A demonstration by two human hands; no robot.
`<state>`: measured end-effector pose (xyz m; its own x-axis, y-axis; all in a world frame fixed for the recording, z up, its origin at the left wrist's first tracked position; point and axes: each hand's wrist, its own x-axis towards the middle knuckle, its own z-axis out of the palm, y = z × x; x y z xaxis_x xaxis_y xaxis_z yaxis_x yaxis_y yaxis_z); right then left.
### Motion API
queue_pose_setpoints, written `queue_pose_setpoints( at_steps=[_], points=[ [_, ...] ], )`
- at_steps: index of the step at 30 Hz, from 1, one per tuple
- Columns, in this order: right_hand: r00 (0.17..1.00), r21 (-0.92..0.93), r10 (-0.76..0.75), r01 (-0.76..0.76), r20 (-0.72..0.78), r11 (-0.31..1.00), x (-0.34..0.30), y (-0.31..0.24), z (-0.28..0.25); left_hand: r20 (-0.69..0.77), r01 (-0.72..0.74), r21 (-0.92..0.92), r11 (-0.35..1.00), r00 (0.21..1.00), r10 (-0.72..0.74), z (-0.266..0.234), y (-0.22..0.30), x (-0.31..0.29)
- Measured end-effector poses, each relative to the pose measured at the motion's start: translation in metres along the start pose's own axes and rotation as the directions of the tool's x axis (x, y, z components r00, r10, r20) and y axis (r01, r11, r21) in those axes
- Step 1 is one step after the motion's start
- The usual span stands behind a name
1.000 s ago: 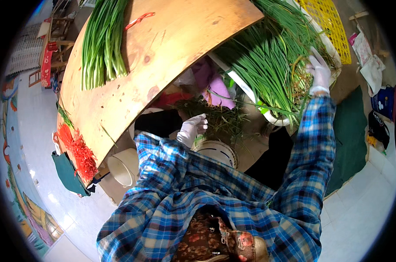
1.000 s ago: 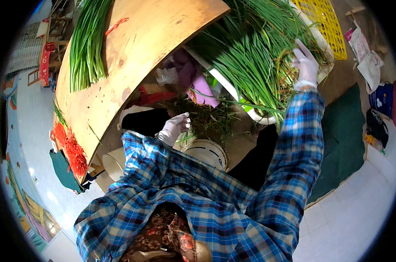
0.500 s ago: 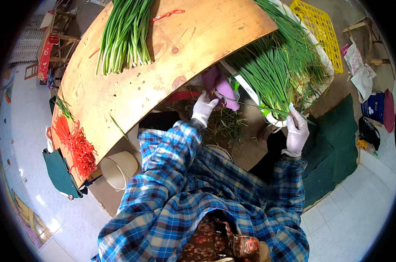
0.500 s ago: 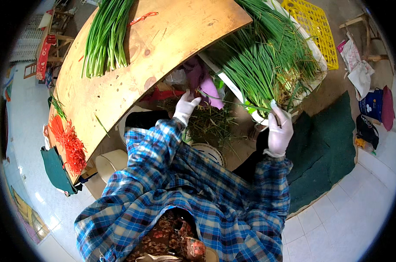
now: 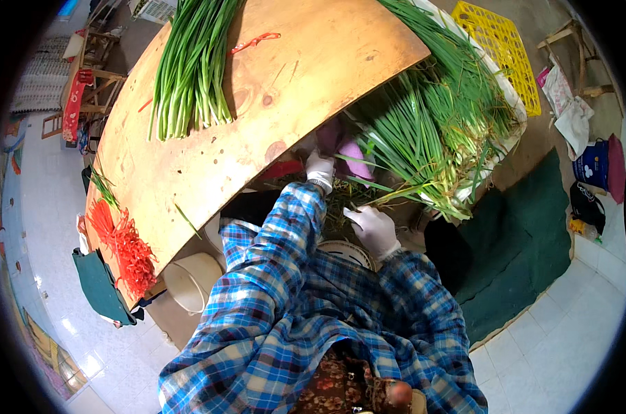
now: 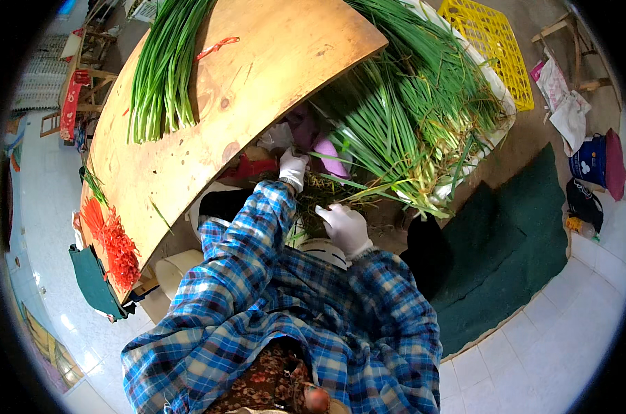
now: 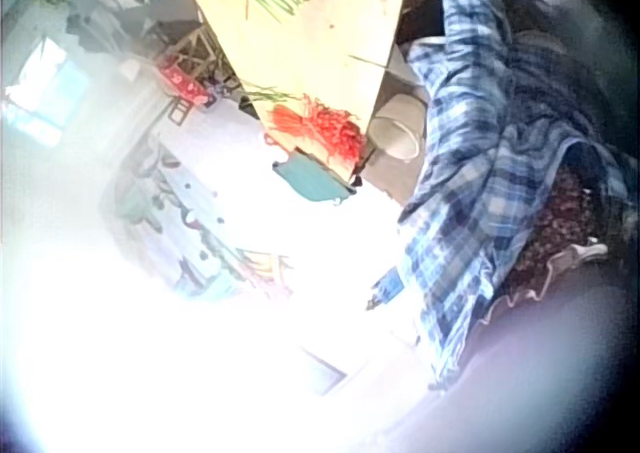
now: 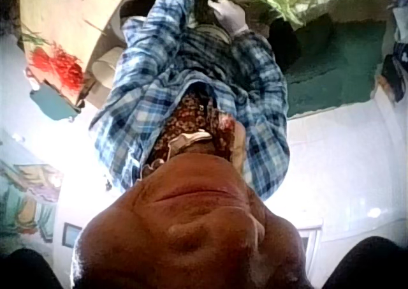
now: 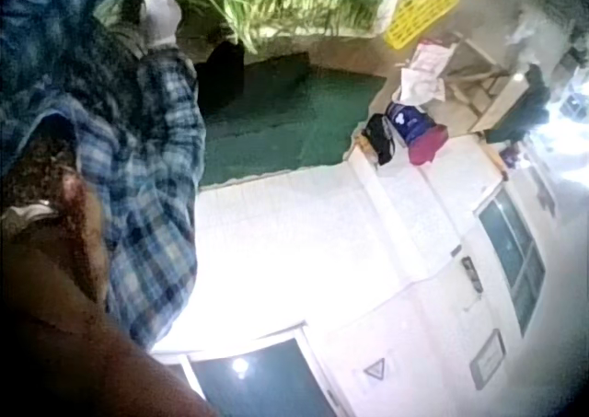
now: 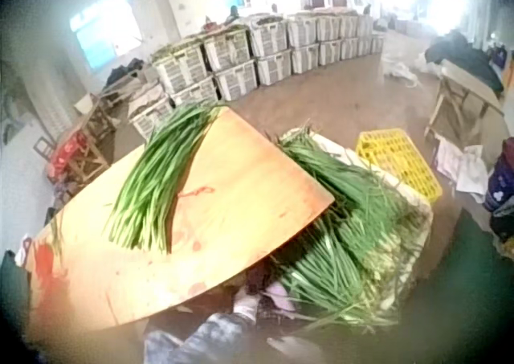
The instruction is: The person sorts a bunch of chives by hand on a wooden table, removing yellowed or damaged leaves, then bundles the bunch with a red plastic tie and places it into a crate with other bundles.
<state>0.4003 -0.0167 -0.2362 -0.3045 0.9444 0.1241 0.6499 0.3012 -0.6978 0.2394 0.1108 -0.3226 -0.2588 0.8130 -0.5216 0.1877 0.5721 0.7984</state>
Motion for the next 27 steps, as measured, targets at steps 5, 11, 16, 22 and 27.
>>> queue_pose_setpoints(
  at_steps=[5, 11, 16, 22, 27],
  points=[
    [0.748, -0.15, 0.122, -0.031, 0.653, 0.988, 0.027, 0.003, 0.006, 0.092, 0.068, -0.098, 0.993, 0.994, -0.059, -0.02, 0.002, -0.013],
    [0.875, -0.368, 0.173, 0.006, 0.452, 0.93, 0.022, 0.004, -0.028, 0.222, 0.178, -0.248, 0.952, 0.967, -0.123, -0.033, 0.018, -0.02],
    [0.945, -0.383, 0.068, -0.194, -0.319, 0.903, 0.039, 0.028, -0.123, 0.228, 0.183, -0.395, 0.9, 0.969, -0.098, -0.054, 0.03, -0.044],
    [0.731, 0.145, 0.62, -0.607, -0.284, 0.782, 0.011, 0.161, -0.167, 0.29, 0.211, -0.602, 0.77, 0.956, -0.035, -0.064, 0.04, -0.059],
    [0.84, -0.197, 0.49, -0.534, -0.231, 0.823, -0.036, 0.116, -0.173, 0.346, 0.155, -0.637, 0.755, 0.933, 0.1, -0.074, 0.052, -0.056]
  ],
)
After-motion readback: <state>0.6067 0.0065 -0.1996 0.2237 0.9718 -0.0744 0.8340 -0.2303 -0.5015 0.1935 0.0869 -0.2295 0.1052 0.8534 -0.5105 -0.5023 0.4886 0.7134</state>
